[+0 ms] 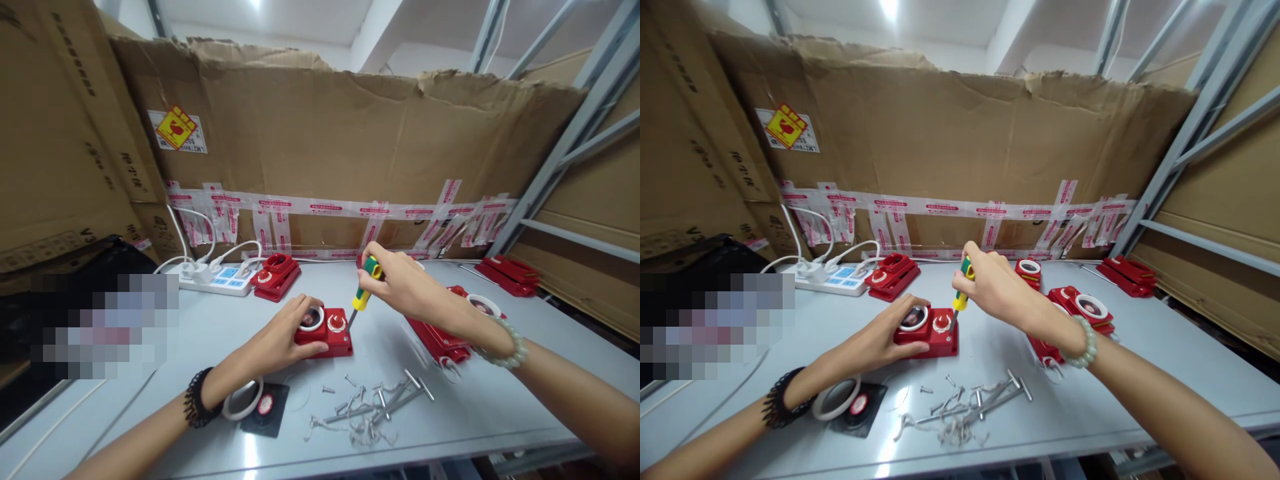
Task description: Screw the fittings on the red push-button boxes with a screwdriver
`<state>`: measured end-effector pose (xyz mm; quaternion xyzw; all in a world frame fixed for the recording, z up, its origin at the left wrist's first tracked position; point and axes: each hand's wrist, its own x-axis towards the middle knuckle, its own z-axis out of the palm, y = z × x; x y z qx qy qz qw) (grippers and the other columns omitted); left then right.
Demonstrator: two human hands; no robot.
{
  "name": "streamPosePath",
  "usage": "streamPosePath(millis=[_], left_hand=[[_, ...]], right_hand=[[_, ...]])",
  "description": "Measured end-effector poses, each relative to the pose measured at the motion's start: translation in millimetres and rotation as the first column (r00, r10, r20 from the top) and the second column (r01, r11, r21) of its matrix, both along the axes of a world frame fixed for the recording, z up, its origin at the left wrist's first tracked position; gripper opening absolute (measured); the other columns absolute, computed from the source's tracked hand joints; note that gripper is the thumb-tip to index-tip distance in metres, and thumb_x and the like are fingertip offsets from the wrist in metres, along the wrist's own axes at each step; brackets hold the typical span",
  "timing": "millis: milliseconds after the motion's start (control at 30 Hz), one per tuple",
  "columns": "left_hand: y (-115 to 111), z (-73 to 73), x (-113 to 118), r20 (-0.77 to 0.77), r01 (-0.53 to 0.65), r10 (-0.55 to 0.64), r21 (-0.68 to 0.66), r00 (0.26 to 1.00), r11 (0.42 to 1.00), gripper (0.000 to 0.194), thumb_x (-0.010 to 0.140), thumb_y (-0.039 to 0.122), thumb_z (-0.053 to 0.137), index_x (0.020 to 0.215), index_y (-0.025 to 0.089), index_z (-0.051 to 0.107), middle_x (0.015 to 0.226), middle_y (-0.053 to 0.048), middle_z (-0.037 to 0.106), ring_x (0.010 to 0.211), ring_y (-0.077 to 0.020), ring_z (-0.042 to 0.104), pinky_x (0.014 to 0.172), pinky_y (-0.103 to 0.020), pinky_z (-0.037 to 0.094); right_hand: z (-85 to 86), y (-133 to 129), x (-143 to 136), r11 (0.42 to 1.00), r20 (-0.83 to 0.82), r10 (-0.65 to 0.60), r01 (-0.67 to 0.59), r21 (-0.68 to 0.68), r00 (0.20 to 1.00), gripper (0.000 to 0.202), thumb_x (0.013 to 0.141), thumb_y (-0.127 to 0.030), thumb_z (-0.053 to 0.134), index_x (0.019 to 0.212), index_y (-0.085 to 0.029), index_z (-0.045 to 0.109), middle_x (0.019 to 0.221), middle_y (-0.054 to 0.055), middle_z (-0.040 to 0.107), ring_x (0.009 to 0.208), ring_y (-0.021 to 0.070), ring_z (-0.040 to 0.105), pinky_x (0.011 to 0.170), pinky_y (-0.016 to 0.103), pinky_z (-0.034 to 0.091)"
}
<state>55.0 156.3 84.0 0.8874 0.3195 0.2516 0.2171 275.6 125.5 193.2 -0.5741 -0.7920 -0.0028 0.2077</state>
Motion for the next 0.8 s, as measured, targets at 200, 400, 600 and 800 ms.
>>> streamPosePath(millis=[200, 400, 600, 800], left_hand=[[-0.1, 0.1, 0.6, -0.004, 0.002, -0.002, 0.018, 1.0, 1.0, 0.042, 0.081, 0.035, 0.063, 0.115, 0.02, 0.043, 0.106, -0.007, 0.05, 0.094, -0.0213, 0.05, 0.084, -0.036, 0.041], [-0.2, -0.6, -0.3, -0.003, -0.002, 0.002, 0.011, 1.0, 1.0, 0.044, 0.081, 0.036, 0.063, 0.117, 0.021, 0.043, 0.107, -0.007, 0.05, 0.095, -0.0219, 0.05, 0.084, -0.036, 0.042], [-1.1, 0.8, 0.1, -0.006, -0.007, 0.007, 0.016, 1.0, 1.0, 0.043, 0.082, 0.035, 0.062, 0.117, 0.021, 0.042, 0.108, -0.007, 0.05, 0.095, -0.0218, 0.05, 0.084, -0.036, 0.042], [-1.7, 1.2, 0.8, -0.028, -0.016, 0.016, 0.01, 0.999, 1.0, 0.043, 0.081, 0.035, 0.063, 0.115, 0.02, 0.042, 0.107, -0.007, 0.049, 0.094, -0.0208, 0.049, 0.083, -0.035, 0.041]], right_hand=[[-3.9, -16.7, -6.6, 0.988, 0.011, 0.145, -0.144, -0.06, 0.989, 0.012, 0.083, -0.033, 0.046, 0.079, -0.021, 0.044, 0.058, -0.003, 0.051, 0.05, 0.011, 0.04, 0.05, 0.025, 0.025], [6.9, -20.6, -10.0, 0.996, -0.076, 0.089, -0.087, 0.028, 0.993, 0.007, 0.082, -0.028, 0.046, 0.081, -0.022, 0.043, 0.058, -0.004, 0.052, 0.049, 0.0106, 0.039, 0.049, 0.025, 0.026], [1.7, -13.0, -3.7, 0.998, -0.029, 0.049, -0.048, 0.04, 0.998, 0.011, 0.082, -0.028, 0.046, 0.076, -0.023, 0.038, 0.057, -0.005, 0.049, 0.049, 0.0104, 0.036, 0.05, 0.026, 0.026], [-1.6, -9.3, -1.6, 0.999, -0.062, 0.041, -0.041, 0.007, 0.997, 0.009, 0.083, -0.028, 0.045, 0.078, -0.022, 0.04, 0.059, -0.004, 0.052, 0.048, 0.0103, 0.037, 0.053, 0.026, 0.029]])
